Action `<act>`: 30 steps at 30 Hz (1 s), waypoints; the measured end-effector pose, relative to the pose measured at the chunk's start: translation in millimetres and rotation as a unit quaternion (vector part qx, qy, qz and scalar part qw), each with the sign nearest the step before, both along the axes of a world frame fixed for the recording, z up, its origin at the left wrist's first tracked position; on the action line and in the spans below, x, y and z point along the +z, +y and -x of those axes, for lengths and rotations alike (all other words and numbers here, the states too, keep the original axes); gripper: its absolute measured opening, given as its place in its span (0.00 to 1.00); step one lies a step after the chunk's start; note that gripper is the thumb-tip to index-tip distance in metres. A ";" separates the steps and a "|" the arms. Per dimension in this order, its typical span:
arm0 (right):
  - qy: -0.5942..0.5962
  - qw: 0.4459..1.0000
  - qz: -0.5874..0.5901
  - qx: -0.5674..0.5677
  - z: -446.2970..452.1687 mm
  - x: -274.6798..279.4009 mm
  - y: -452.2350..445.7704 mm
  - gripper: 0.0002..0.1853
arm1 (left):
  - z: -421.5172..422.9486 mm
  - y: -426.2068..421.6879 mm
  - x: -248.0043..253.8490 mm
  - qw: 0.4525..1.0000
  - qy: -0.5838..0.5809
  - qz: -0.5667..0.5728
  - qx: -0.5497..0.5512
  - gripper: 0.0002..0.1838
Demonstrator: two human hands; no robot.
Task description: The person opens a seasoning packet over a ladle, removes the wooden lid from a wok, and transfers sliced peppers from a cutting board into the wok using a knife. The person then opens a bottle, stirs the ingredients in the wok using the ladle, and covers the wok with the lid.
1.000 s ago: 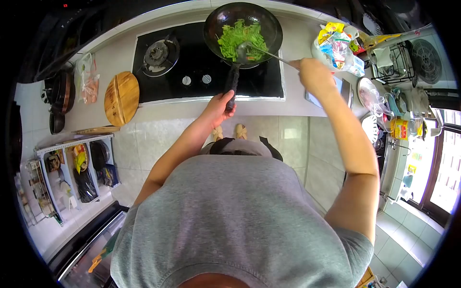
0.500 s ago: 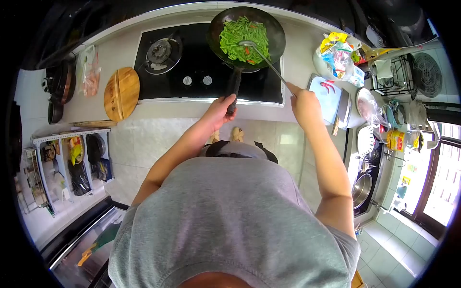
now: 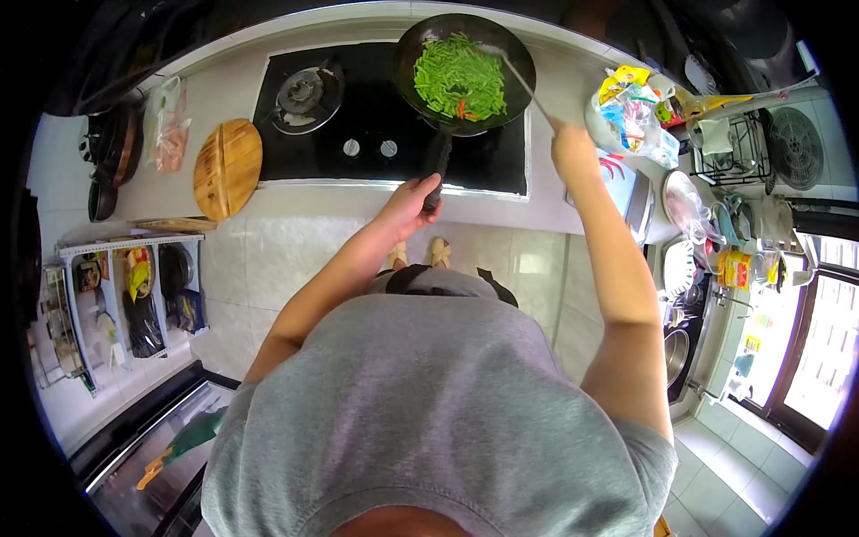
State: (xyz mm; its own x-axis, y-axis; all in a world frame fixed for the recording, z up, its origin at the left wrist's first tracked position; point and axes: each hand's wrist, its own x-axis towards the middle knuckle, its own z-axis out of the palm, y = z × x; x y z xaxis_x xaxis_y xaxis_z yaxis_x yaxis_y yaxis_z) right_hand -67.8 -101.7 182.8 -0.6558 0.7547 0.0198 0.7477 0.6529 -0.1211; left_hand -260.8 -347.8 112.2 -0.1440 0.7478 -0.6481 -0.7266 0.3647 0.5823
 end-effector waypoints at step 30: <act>-0.123 0.991 0.053 0.021 -0.3 111.5 -46.9 0.20 | 1.9 -0.9 -2.3 1.000 -0.003 0.006 0.007 0.16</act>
State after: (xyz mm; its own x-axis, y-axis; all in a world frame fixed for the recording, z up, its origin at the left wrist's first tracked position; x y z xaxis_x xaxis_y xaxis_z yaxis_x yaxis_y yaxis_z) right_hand -67.5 -148.6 294.2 -0.6615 0.7162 -0.2225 0.7357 0.6773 -0.0070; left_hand -262.6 -348.6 109.9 -0.1518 0.7379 -0.6576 -0.7349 0.3607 0.5743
